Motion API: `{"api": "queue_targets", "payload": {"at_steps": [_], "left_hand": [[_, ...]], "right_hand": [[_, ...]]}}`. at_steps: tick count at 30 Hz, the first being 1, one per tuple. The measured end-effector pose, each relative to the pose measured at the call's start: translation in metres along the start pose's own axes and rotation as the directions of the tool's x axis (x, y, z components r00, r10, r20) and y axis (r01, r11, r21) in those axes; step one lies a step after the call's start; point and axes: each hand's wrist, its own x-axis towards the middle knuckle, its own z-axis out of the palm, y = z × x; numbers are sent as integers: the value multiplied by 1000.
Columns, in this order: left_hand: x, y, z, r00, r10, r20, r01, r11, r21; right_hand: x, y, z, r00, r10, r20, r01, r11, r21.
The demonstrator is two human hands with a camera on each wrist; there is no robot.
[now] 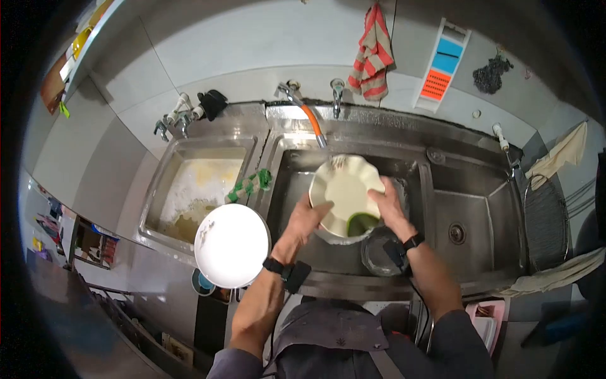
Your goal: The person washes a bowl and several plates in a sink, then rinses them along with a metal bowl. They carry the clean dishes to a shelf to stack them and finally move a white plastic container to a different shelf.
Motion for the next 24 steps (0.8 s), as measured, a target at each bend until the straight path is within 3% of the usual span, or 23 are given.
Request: {"api": "queue_targets", "payload": {"at_steps": [2,4,6,8,10,12,16,18,24], "left_hand": [[14,-10,-6,966,255,-34,-256,967,2],[11,11,-2,930,364,-59,-365,931,-16],[5,33,-2,930,364,-51,-362,931,39],[-6,52,1,846,533,-28,-519,833,190],[-1,50,0,852,523,-20,-515,845,146],[2,50,0,790,613,-8,-610,787,99],[-5,48,1,817,573,-57,-573,819,21],[-7,44,0,821,566,-73,-562,825,62],[-14,32,-7,806,586,-86,-583,810,54]], "right_hand": [[6,-25,-7,997,-72,19,72,997,-4],[17,-42,-15,983,-180,32,179,984,8],[9,-78,-18,973,-231,-1,231,972,-47],[12,-86,-23,949,-316,-11,315,948,-38],[9,-89,-22,940,-340,-5,340,940,36],[3,-93,-25,936,-353,9,349,922,-168],[-6,-103,-22,933,-359,-20,341,903,-262],[-11,-107,-24,961,-274,19,262,892,-369],[-17,-103,-15,941,-332,57,332,880,-340]]}}
